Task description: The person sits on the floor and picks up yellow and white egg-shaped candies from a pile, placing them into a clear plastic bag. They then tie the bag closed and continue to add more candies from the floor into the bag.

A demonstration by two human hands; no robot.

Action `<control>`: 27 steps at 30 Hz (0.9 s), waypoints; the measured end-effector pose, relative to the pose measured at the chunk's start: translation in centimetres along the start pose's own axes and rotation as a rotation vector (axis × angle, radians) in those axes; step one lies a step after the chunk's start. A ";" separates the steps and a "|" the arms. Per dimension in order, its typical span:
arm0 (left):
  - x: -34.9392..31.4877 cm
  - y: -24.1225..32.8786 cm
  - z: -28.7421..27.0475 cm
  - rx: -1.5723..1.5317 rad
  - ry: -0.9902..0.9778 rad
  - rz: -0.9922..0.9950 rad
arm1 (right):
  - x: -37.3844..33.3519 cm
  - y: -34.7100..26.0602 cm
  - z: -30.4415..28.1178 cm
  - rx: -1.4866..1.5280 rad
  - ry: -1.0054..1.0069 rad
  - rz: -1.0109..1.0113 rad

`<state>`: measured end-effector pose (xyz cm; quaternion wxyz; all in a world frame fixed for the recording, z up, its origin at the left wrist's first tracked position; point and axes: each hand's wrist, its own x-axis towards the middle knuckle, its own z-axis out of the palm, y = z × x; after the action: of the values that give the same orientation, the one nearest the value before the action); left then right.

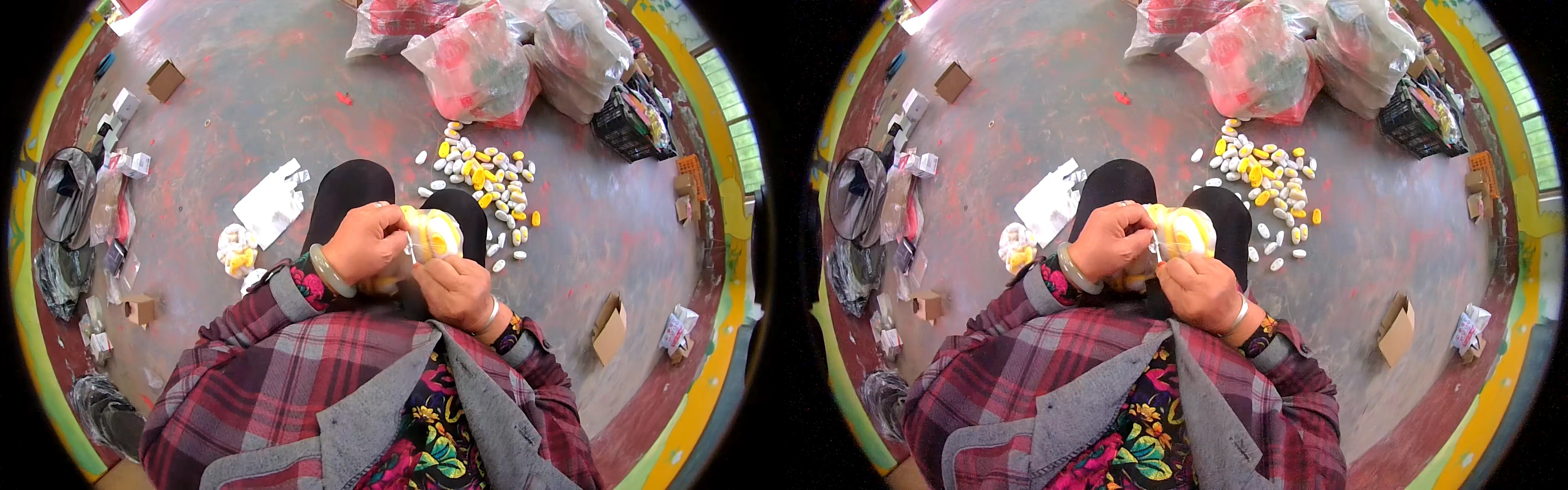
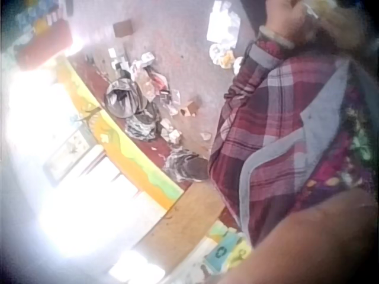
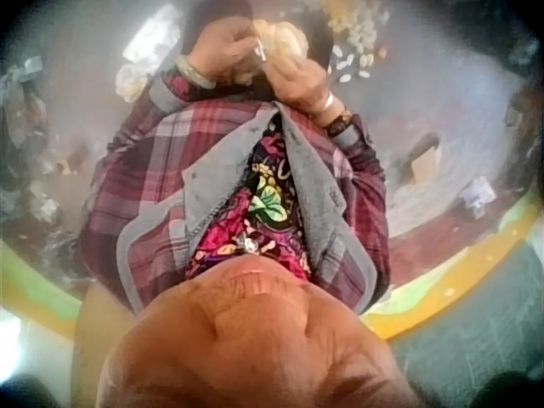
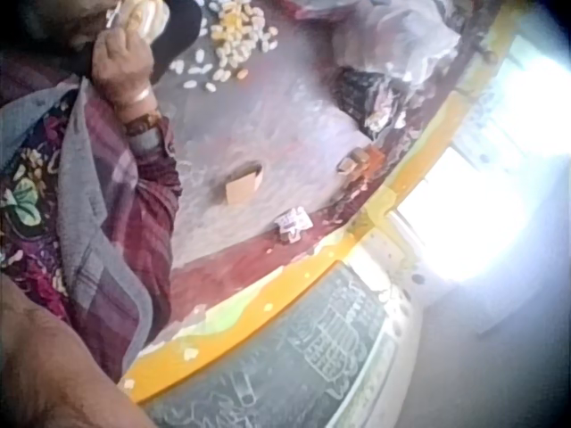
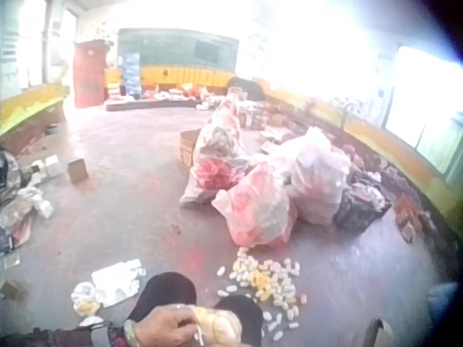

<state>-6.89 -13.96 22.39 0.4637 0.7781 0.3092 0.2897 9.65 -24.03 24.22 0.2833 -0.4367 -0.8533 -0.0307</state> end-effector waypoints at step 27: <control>-6.8 -3.1 -1.1 -0.856 -0.051 -0.310 | -1.9 0.6 1.6 0.949 0.099 1.058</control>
<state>-12.71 -17.34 18.94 0.7889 0.4680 0.2629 0.2991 10.24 -24.56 21.83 0.4582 -0.6198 -0.4343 0.4660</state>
